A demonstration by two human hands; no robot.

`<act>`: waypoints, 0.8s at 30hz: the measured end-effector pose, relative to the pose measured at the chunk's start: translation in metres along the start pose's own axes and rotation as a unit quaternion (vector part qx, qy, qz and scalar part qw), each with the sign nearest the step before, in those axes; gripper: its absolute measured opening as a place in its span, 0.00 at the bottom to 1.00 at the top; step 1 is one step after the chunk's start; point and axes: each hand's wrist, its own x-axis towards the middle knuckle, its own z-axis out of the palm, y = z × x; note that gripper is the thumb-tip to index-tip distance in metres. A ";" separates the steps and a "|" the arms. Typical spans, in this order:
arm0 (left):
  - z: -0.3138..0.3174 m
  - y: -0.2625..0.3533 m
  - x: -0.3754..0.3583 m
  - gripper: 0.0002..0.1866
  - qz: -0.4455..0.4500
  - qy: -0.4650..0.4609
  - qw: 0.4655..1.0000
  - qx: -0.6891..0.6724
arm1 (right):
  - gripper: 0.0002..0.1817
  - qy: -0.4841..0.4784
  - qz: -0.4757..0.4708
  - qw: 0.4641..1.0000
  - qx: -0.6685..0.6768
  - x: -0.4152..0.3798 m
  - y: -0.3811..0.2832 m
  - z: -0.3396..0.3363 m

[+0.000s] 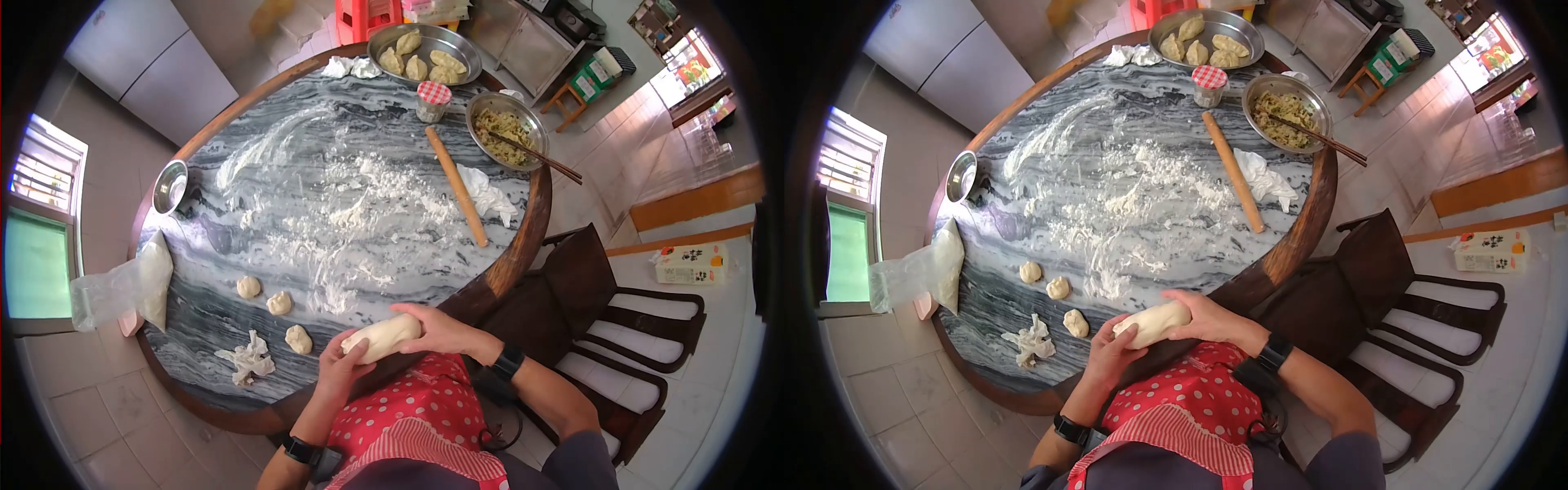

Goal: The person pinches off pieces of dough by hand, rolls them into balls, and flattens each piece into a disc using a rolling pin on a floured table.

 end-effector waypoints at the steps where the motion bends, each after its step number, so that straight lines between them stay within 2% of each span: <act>1: -0.005 -0.006 0.001 0.24 -0.004 0.004 1.000 -0.004 | 0.41 0.021 -0.005 1.000 0.012 -0.005 0.006 0.000; 2: -0.011 -0.010 0.001 0.27 0.073 0.023 0.989 0.125 | 0.43 0.043 -0.012 0.999 0.024 -0.006 0.001 0.001; 3: -0.015 -0.010 0.002 0.29 0.150 0.039 0.955 0.253 | 0.43 0.041 -0.011 0.999 0.025 -0.008 -0.005 0.000; 4: -0.018 -0.009 0.001 0.29 0.149 0.041 0.955 0.252 | 0.41 0.052 0.012 0.998 0.043 -0.011 -0.014 -0.003; 6: -0.015 0.000 -0.008 0.36 0.237 0.107 0.849 0.460 | 0.40 0.058 0.039 0.996 0.061 -0.012 -0.022 -0.008; 7: -0.011 0.002 -0.011 0.36 0.233 0.109 0.850 0.459 | 0.38 0.054 0.017 0.998 0.000 -0.010 -0.023 -0.009; 8: -0.004 0.005 -0.012 0.39 0.339 0.085 0.776 0.524 | 0.36 0.051 -0.007 0.997 -0.061 -0.009 -0.023 -0.009; 9: 0.004 0.008 -0.010 0.43 0.440 0.060 0.685 0.578 | 0.36 0.047 -0.007 0.997 -0.060 -0.006 -0.023 -0.009; 10: 0.013 0.011 -0.007 0.43 0.438 0.062 0.686 0.578 | 0.33 0.044 -0.011 0.996 -0.071 -0.005 -0.022 -0.009; 12: 0.034 0.014 0.001 0.49 0.446 -0.018 0.644 0.621 | 0.30 0.041 -0.011 0.996 -0.079 -0.003 -0.018 -0.007; 13: 0.042 0.014 0.007 0.48 0.452 -0.022 0.613 0.647 | 0.28 0.048 -0.008 0.996 -0.077 -0.002 -0.014 -0.006; 14: 0.045 0.009 0.015 0.48 0.450 -0.023 0.615 0.646 | 0.26 0.056 -0.005 0.996 -0.074 -0.001 -0.012 -0.004; 15: 0.047 0.001 0.025 0.44 0.429 -0.024 0.611 0.665 | 0.21 0.082 -0.020 0.993 -0.080 0.000 -0.012 -0.002; 16: 0.049 -0.004 0.032 0.41 0.407 -0.025 0.607 0.682 | 0.21 0.078 -0.019 0.994 -0.080 0.001 -0.016 -0.002; 17: 0.052 -0.005 0.036 0.29 0.426 -0.001 0.583 0.692 | 0.18 0.091 0.000 0.990 -0.106 0.001 -0.022 -0.003; 18: 0.053 -0.004 0.037 0.29 0.424 -0.003 0.585 0.692 | 0.16 0.106 0.018 0.985 -0.133 0.001 -0.024 -0.003; 20: 0.054 -0.002 0.038 0.20 0.441 -0.002 0.565 0.697 | 0.14 0.125 0.022 0.979 -0.159 0.003 -0.022 0.002; 21: 0.056 0.000 0.040 0.20 0.438 -0.002 0.567 0.698 | 0.12 0.144 0.023 0.972 -0.187 0.005 -0.021 0.003; 24: 0.061 0.003 0.044 0.14 0.417 -0.012 0.546 0.727 | 0.11 0.157 0.035 0.976 -0.145 0.011 -0.021 -0.001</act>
